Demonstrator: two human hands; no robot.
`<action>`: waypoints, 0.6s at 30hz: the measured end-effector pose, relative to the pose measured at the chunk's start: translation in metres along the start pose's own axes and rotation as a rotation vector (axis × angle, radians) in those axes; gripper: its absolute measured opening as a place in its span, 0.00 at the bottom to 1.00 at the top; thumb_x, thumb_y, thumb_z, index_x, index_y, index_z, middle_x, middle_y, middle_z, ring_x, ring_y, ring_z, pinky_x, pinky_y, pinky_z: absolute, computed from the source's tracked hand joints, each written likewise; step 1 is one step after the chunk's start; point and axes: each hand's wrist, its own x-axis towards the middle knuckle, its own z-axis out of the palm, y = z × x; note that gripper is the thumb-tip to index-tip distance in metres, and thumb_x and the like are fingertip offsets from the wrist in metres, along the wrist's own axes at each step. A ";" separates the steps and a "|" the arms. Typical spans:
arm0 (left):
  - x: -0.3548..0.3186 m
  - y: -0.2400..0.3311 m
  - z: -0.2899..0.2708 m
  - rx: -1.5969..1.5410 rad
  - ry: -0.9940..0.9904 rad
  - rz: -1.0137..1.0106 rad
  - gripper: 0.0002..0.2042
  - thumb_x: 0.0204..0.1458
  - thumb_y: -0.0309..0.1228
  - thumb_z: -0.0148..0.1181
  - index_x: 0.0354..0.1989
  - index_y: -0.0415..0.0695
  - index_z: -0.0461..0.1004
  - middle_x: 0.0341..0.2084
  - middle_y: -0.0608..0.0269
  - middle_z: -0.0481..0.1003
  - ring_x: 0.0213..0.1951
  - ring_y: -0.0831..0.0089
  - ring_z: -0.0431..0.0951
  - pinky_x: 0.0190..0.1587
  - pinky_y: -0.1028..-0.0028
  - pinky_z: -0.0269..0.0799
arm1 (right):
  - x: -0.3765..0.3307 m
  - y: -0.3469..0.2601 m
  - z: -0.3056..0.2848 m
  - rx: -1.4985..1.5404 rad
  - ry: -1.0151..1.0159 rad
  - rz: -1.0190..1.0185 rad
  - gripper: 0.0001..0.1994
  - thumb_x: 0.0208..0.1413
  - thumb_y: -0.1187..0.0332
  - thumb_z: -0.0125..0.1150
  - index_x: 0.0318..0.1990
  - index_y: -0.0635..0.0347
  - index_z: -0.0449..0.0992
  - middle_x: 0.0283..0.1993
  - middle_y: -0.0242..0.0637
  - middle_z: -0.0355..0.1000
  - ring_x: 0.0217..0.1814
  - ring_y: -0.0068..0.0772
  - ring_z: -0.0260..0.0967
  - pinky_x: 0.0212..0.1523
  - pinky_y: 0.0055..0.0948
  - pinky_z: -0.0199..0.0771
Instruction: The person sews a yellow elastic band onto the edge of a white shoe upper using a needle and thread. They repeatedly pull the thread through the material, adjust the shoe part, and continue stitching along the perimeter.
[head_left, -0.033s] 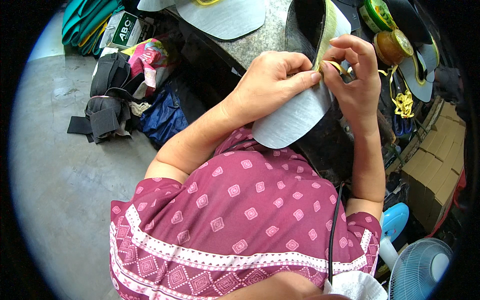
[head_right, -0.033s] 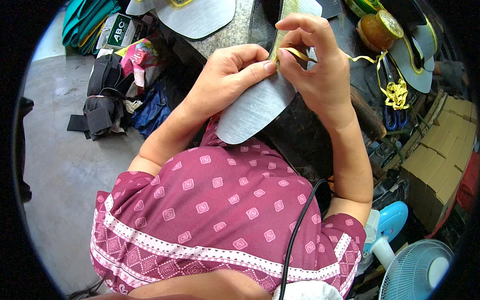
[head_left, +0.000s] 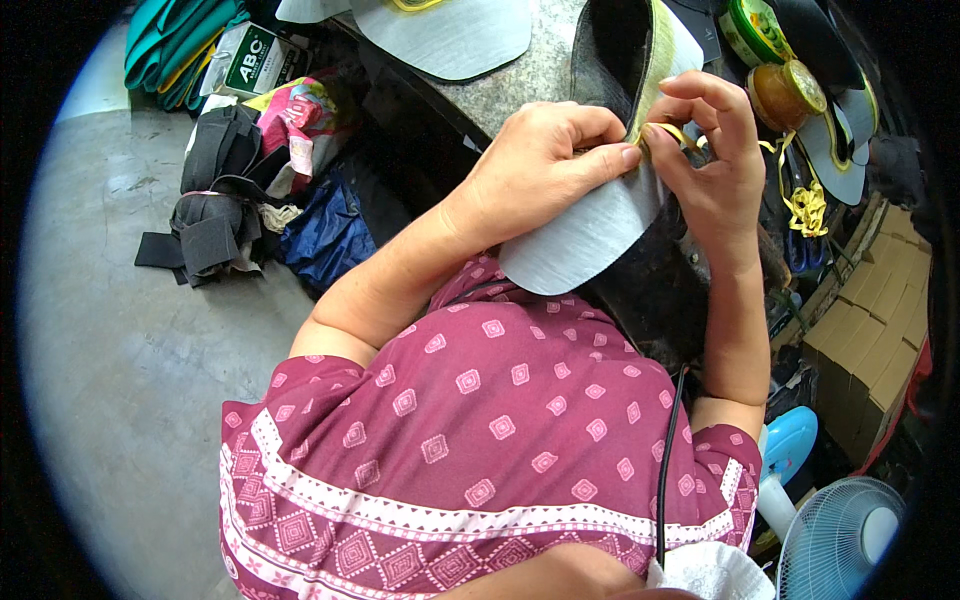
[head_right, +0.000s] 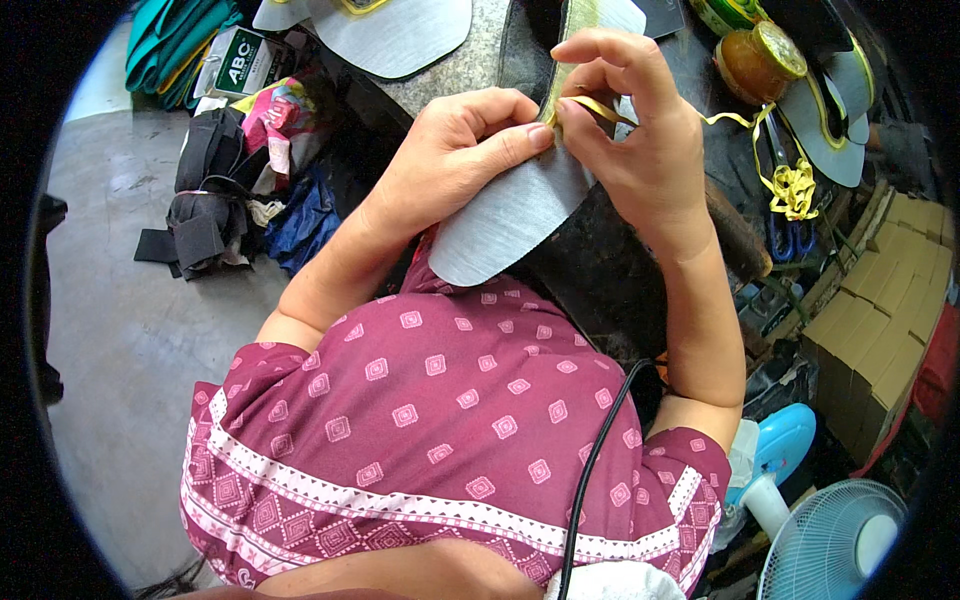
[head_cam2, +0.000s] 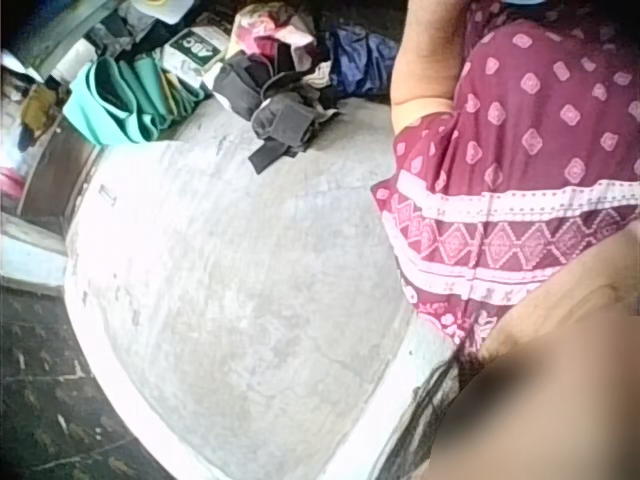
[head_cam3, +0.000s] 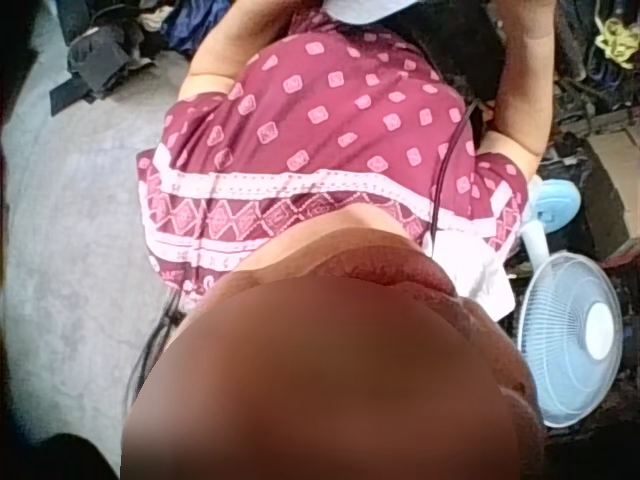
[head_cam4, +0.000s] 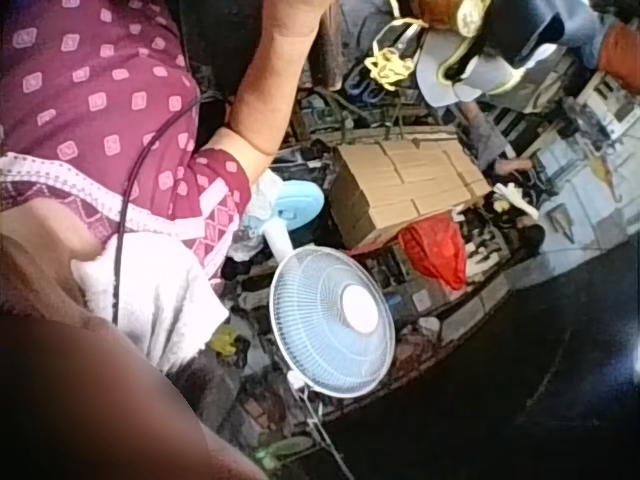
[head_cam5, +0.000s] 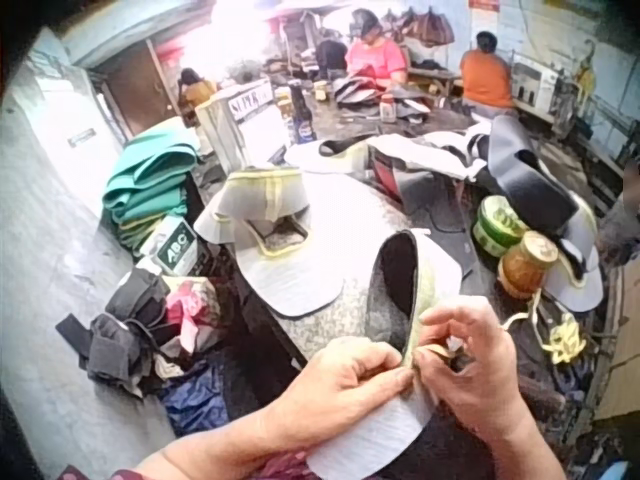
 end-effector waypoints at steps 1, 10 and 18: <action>0.000 0.002 -0.002 0.034 -0.008 0.031 0.11 0.58 0.33 0.59 0.35 0.35 0.76 0.25 0.68 0.73 0.31 0.83 0.71 0.34 0.80 0.66 | 0.001 -0.002 -0.003 -0.007 -0.009 -0.007 0.21 0.49 0.83 0.63 0.51 0.54 0.71 0.31 0.30 0.74 0.33 0.17 0.72 0.35 0.19 0.72; 0.008 0.008 -0.013 0.376 0.097 0.112 0.12 0.52 0.32 0.61 0.39 0.37 0.79 0.29 0.46 0.79 0.35 0.54 0.81 0.40 0.62 0.75 | 0.012 -0.006 -0.017 -0.176 -0.206 0.018 0.22 0.49 0.81 0.67 0.53 0.58 0.74 0.36 0.33 0.77 0.40 0.21 0.74 0.46 0.23 0.72; 0.014 0.013 -0.013 0.089 0.021 0.106 0.12 0.50 0.33 0.63 0.38 0.37 0.80 0.26 0.46 0.79 0.30 0.55 0.81 0.36 0.66 0.75 | 0.024 -0.013 -0.034 -0.139 -0.138 -0.021 0.24 0.49 0.80 0.67 0.56 0.60 0.71 0.37 0.34 0.77 0.41 0.23 0.74 0.47 0.24 0.73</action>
